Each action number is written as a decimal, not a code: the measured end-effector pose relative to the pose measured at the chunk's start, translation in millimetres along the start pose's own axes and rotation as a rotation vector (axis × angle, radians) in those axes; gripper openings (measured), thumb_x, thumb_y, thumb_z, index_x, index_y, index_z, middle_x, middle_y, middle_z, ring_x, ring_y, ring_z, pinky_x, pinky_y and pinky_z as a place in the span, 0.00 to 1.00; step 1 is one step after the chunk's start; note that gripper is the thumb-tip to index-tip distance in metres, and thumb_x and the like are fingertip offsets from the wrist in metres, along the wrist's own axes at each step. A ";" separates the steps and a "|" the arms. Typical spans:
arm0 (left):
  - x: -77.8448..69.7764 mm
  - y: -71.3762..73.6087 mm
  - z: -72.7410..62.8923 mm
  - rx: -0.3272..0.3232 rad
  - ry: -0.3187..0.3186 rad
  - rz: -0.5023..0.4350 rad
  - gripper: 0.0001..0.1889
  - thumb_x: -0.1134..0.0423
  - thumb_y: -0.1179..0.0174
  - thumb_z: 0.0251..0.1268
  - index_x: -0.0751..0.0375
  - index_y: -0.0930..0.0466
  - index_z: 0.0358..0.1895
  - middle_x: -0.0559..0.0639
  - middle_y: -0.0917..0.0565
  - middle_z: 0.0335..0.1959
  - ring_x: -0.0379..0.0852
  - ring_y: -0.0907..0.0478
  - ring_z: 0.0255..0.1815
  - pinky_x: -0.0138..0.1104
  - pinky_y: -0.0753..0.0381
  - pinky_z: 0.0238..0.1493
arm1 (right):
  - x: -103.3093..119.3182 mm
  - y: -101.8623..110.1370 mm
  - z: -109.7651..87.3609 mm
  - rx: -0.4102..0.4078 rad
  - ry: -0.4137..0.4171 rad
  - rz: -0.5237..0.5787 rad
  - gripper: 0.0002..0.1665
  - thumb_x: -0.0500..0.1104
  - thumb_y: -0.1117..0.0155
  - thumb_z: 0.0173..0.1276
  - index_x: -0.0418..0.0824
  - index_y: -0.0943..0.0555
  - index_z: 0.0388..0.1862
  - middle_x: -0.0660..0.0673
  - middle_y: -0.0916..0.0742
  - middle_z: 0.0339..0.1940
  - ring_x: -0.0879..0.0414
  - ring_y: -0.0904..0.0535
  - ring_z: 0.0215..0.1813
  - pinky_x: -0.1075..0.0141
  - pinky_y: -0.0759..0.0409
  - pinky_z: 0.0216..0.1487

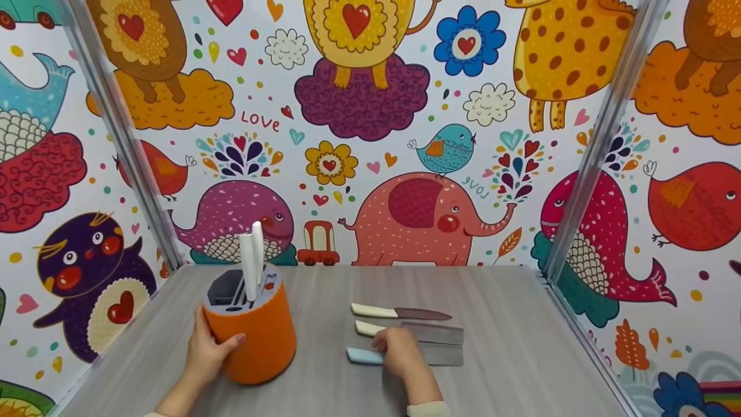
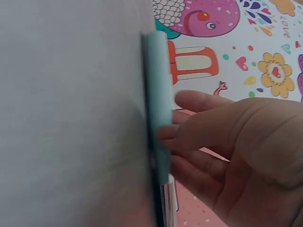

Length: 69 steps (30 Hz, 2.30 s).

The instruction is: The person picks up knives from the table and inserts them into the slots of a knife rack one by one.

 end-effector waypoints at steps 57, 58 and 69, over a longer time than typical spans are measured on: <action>1.7 -5.0 1.3 -0.037 -0.025 -0.049 0.64 0.51 0.18 0.55 0.56 0.57 0.87 0.62 0.39 0.84 0.63 0.34 0.79 0.63 0.41 0.84 | 55.1 53.0 -2.4 0.061 0.047 0.328 0.20 0.31 0.20 0.53 0.48 0.08 0.44 0.49 0.10 0.38 0.54 0.16 0.39 0.66 0.14 0.40; 1.8 -4.8 0.8 -0.045 -0.035 -0.047 0.64 0.52 0.18 0.55 0.57 0.56 0.87 0.62 0.39 0.84 0.63 0.34 0.79 0.63 0.41 0.83 | 56.9 53.8 -3.2 0.051 0.056 0.356 0.20 0.32 0.20 0.54 0.48 0.08 0.45 0.48 0.10 0.38 0.54 0.16 0.39 0.66 0.14 0.39; 4.8 -1.1 -6.5 -0.037 0.024 -0.037 0.63 0.50 0.19 0.57 0.58 0.57 0.87 0.63 0.40 0.85 0.64 0.35 0.79 0.63 0.43 0.84 | 69.0 51.3 -8.3 -0.020 0.106 0.530 0.19 0.33 0.20 0.56 0.42 0.09 0.48 0.43 0.08 0.39 0.58 0.14 0.36 0.66 0.12 0.39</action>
Point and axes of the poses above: each hand's wrist, its own z-axis towards the middle knuckle, its own y-axis out of the back of the hand, x = y × z, the point moved 3 cm from there along z, towards the middle knuckle
